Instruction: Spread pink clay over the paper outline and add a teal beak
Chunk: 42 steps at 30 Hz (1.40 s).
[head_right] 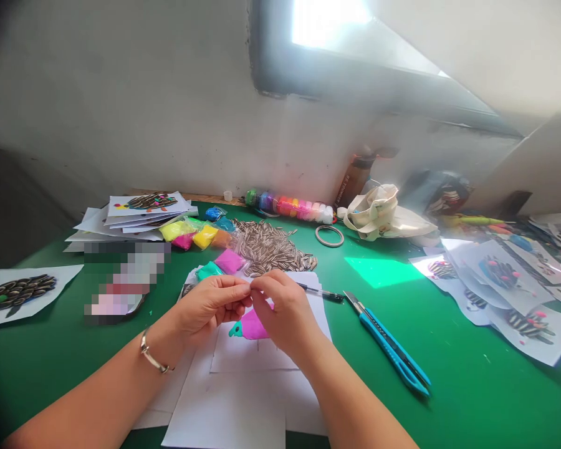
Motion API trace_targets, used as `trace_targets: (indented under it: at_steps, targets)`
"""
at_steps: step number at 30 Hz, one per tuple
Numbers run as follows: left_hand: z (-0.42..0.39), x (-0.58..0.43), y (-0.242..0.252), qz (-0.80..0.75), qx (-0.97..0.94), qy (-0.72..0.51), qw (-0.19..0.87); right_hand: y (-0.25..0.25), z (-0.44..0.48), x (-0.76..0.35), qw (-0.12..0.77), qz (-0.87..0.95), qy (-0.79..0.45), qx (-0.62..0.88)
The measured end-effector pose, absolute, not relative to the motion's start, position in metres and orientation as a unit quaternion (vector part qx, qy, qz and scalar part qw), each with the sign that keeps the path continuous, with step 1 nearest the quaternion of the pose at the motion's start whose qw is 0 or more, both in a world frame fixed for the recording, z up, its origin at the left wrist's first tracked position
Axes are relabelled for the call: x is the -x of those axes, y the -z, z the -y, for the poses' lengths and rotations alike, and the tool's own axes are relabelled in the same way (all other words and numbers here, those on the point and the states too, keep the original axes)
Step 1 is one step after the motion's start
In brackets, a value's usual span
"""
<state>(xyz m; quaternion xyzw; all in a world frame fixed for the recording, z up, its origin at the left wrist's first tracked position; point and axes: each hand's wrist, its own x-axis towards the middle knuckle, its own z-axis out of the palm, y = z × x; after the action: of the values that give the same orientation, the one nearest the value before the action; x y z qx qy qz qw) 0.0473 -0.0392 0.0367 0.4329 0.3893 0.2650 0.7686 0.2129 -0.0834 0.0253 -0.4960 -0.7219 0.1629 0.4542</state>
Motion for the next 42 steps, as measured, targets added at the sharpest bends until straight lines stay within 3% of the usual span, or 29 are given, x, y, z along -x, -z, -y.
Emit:
trace_targets:
  at_steps: [8, 17, 24, 35, 42]
  targets:
    - [0.0374, -0.0458, -0.0362, -0.391, -0.410, -0.272, 0.778, -0.0297, 0.0819, -0.2127, 0.465, 0.691, -0.225, 0.505]
    - [0.0389, -0.0483, -0.0414, -0.401, -0.439, -0.259, 0.761, -0.0259, 0.0837, -0.2116, 0.434, 0.723, -0.144, 0.517]
    - [0.0376, -0.0478, -0.0371, -0.402, -0.414, -0.280, 0.767, -0.0284, 0.0829, -0.2090, 0.467, 0.626, -0.319, 0.537]
    - [0.0393, -0.0483, -0.0401, -0.412, -0.437, -0.272, 0.752, -0.0242, 0.0845, -0.2106, 0.430, 0.700, -0.204, 0.533]
    - [0.0385, -0.0478, -0.0394, -0.425, -0.445, -0.267, 0.741, -0.0287, 0.0848, -0.2139, 0.407, 0.704, -0.221, 0.537]
